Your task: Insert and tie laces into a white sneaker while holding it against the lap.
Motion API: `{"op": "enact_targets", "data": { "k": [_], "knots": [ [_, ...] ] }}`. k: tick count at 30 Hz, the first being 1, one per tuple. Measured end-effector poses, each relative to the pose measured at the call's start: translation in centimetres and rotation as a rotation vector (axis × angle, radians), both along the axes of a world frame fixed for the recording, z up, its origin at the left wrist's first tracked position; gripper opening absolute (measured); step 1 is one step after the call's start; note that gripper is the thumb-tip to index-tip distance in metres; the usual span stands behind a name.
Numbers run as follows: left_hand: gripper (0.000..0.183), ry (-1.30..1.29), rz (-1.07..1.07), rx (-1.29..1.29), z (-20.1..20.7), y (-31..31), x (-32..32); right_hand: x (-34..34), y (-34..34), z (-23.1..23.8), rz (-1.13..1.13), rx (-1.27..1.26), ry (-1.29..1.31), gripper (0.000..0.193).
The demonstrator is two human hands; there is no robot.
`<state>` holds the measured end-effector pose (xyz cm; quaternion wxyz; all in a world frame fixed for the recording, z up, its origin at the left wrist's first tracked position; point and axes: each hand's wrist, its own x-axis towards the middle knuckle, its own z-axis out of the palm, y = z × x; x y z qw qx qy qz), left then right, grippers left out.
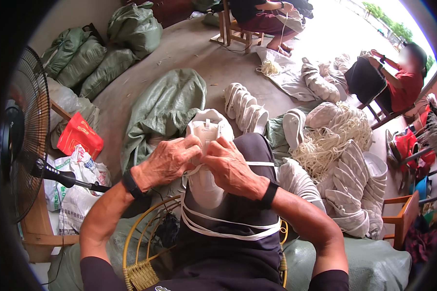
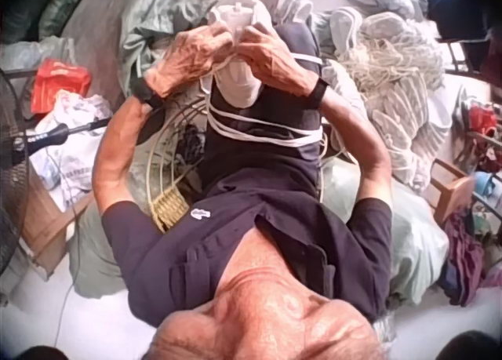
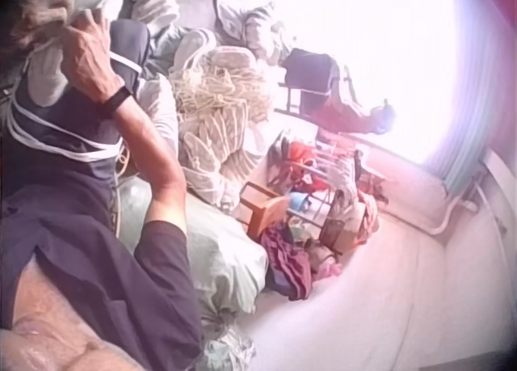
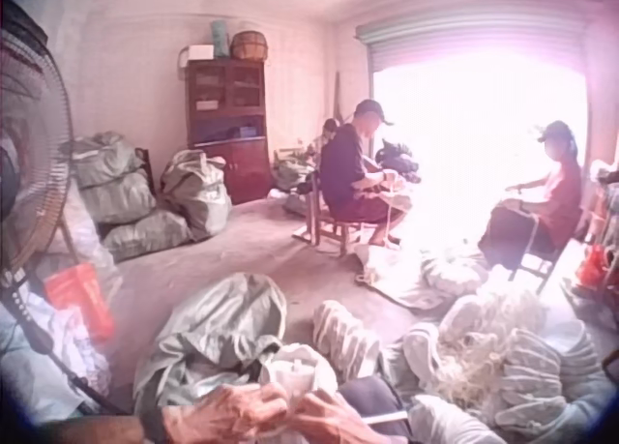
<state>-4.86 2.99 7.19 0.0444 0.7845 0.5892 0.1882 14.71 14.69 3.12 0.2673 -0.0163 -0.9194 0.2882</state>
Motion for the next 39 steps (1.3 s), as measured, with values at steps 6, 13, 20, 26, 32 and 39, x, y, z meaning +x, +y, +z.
{"op": "enact_targets", "data": {
  "k": [6, 13, 20, 26, 32, 39],
  "knots": [
    [0.034, 0.071, -0.107, -0.117, 0.3, 0.2, -1.2, -1.2, 0.3, -1.1, -0.005, 0.008, -0.037, 0.021],
    [0.038, 0.020, -0.119, -0.062, 0.0, 0.1, -1.4, -2.5, 0.7, -1.1, -0.025, -0.025, -0.200, 0.017],
    [0.032, 0.010, -0.126, 0.058, -0.5, -0.6, -1.1, -3.8, 1.2, -0.6, 0.041, -0.076, -0.250, 0.012],
    [0.027, 0.099, -0.082, 0.140, -1.5, -1.4, -0.5, -4.2, 0.9, 0.4, 0.054, -0.020, -0.489, 0.008],
    [0.023, 0.112, -0.064, 0.249, -2.2, -2.0, 0.2, -4.1, 0.8, 0.7, 0.068, 0.035, -0.450, 0.005],
    [0.019, -0.038, 0.037, 0.256, -2.2, -2.7, 0.8, -4.8, -0.8, -1.1, -0.101, -0.001, -0.318, 0.002]
  ]
}}
